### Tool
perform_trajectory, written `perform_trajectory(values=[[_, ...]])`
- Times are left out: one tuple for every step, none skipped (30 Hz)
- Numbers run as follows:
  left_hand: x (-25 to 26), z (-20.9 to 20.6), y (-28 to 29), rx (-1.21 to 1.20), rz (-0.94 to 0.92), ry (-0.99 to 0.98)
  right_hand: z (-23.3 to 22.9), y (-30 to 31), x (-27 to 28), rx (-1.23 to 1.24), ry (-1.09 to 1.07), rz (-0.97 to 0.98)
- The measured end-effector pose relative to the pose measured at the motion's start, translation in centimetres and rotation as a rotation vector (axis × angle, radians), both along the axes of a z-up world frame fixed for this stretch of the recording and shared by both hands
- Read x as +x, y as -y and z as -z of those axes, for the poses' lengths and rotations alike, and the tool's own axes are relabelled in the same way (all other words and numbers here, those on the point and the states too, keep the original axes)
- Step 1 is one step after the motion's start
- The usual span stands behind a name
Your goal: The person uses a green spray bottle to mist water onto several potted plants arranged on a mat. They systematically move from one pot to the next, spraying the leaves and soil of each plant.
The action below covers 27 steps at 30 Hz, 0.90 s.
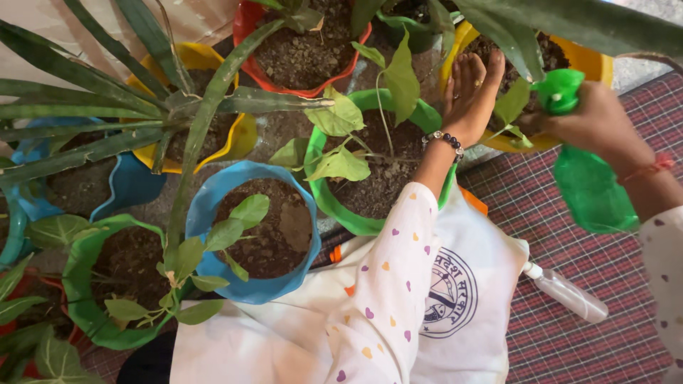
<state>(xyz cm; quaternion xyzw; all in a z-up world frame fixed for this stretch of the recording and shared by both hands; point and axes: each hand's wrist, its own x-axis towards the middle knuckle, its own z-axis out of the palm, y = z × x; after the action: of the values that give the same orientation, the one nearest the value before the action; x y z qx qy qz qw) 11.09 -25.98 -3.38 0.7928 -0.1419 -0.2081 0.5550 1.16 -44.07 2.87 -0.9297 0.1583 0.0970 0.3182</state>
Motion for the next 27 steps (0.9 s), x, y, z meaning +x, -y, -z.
perform_trajectory(values=[[0.0,0.0,0.0,0.003,0.007,0.002,0.2,0.3,0.1,-0.002,0.005,0.055],[0.0,0.0,0.0,0.001,0.013,0.006,0.4,0.9,0.2,-0.004,0.010,0.111],[0.0,0.0,-0.1,-0.001,0.019,0.009,0.8,1.3,0.4,-0.006,0.015,0.166],[0.0,0.0,-0.2,-0.002,0.025,0.013,1.2,1.9,0.5,-0.004,0.043,0.176],[-0.1,0.0,-0.2,-0.007,0.026,0.007,1.4,2.5,0.5,0.001,0.070,0.185],[-0.1,0.0,-0.2,-0.012,0.026,0.001,1.8,3.0,0.7,0.005,0.098,0.194],[0.0,0.0,-0.2,-0.017,0.026,-0.003,2.2,3.4,0.9,0.033,0.215,0.126],[0.1,-0.1,-0.2,-0.020,0.025,-0.004,2.5,4.1,1.2,0.061,0.331,0.057],[0.1,0.0,-0.2,-0.022,0.022,-0.008,3.0,4.6,1.5,0.089,0.444,-0.013],[0.1,0.0,-0.2,-0.025,0.019,-0.013,3.6,5.4,1.9,0.095,0.364,0.043],[0.0,0.2,-0.2,-0.025,0.020,-0.007,4.0,6.4,2.3,0.101,0.281,0.100],[0.0,0.3,-0.3,-0.025,0.022,-0.002,4.7,7.3,2.8,0.107,0.197,0.156],[0.1,0.4,-0.2,-0.027,0.025,0.007,4.7,7.8,4.2,0.102,0.148,0.119],[0.1,0.4,-0.1,-0.020,0.023,0.006,4.4,8.0,5.6,0.097,0.099,0.082],[0.1,0.3,0.0,-0.012,0.020,0.007,4.4,8.2,6.3,0.093,0.052,0.044],[0.1,0.3,0.0,-0.004,0.017,0.008,4.5,8.3,6.3,0.128,0.078,0.023],[0.2,0.2,0.1,0.000,0.020,0.009,4.6,8.3,6.4,0.163,0.104,0.001],[0.2,0.1,0.0,0.003,0.024,0.010,4.6,8.1,6.5,0.197,0.129,-0.022],[0.1,0.1,0.0,0.008,0.026,0.008,4.6,7.9,6.6,0.115,0.090,-0.030],[0.1,0.1,-0.1,0.009,0.029,0.011,4.6,7.7,6.7,0.033,0.050,-0.039],[0.0,0.1,-0.2,0.011,0.033,0.014,4.6,7.4,6.8,-0.049,0.012,-0.047],[0.0,0.1,-0.2,0.013,0.036,0.018,4.7,7.3,6.7,-0.043,-0.007,-0.036],[0.0,0.2,-0.2,0.023,0.035,0.018,4.7,7.5,6.4,-0.039,-0.025,-0.024],[0.0,0.2,0.0,0.032,0.034,0.019,4.7,7.6,6.3,-0.035,-0.043,-0.011],[0.1,0.2,0.0,0.042,0.033,0.020,4.8,7.7,6.2,-0.115,-0.019,-0.013],[0.1,0.2,0.1,0.045,0.036,0.025,5.1,7.8,6.1,-0.195,0.004,-0.015],[0.1,0.2,0.0,0.051,0.038,0.029,5.2,7.8,6.1,-0.272,0.027,-0.018]])
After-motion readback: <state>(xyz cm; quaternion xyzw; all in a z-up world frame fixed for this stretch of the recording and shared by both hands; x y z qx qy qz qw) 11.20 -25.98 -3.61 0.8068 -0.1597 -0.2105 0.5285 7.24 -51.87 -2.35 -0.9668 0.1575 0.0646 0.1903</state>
